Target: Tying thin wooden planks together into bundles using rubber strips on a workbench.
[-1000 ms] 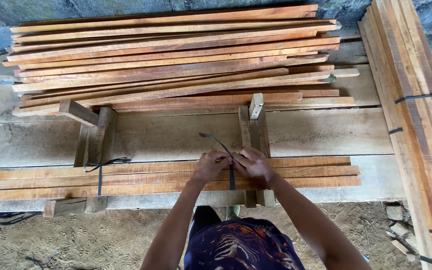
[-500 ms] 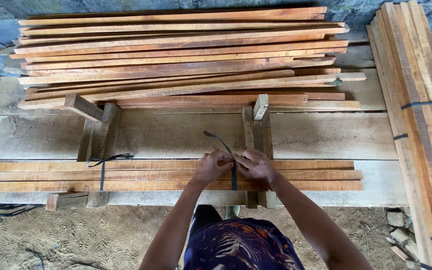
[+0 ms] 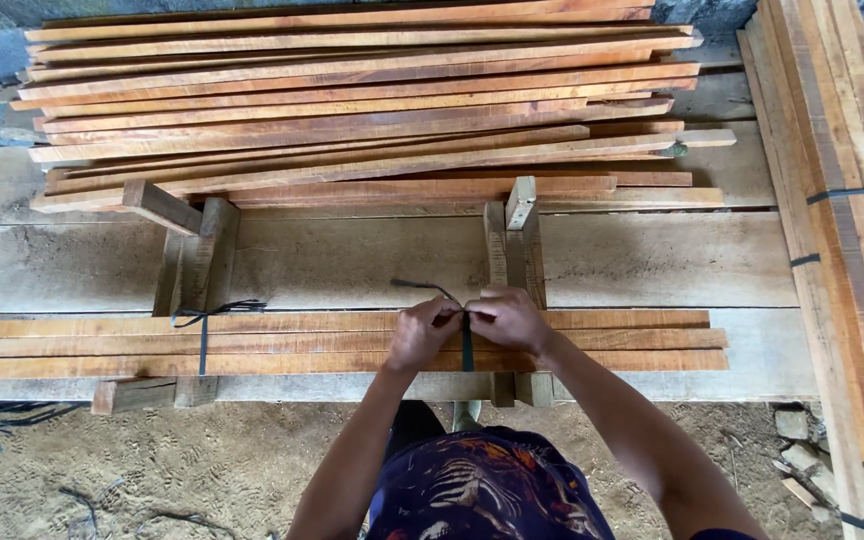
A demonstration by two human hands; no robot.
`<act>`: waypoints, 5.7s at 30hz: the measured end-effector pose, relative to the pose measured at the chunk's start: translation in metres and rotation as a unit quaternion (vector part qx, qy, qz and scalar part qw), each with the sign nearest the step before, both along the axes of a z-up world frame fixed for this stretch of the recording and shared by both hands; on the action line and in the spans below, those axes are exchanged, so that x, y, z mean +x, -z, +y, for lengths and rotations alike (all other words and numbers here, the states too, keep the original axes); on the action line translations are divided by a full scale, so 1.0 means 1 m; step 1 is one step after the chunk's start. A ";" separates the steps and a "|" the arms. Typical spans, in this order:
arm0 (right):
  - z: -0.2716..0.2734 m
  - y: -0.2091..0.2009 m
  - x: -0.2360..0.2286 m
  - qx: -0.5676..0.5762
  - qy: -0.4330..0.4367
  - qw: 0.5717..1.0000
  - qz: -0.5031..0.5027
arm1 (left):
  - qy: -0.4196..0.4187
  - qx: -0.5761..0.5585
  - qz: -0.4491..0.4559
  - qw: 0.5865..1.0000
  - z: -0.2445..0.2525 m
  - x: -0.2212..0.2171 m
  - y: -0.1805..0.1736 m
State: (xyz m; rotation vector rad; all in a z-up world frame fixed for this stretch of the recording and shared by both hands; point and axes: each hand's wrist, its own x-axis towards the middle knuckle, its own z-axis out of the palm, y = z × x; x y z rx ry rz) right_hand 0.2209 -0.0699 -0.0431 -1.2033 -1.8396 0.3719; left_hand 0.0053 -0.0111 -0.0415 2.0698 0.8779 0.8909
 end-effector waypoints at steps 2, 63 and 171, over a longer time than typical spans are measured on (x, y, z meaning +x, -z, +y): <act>0.000 -0.036 -0.002 -0.110 -0.027 0.992 0.064 | 0.010 0.005 -0.006 1.000 0.001 0.002 -0.003; 0.030 -0.050 -0.010 -0.351 0.209 0.912 0.027 | 0.004 0.076 0.055 0.996 -0.029 0.012 -0.016; 0.032 -0.082 -0.075 -0.482 0.161 0.756 -0.412 | 0.140 0.093 0.634 0.755 0.202 -0.275 -0.022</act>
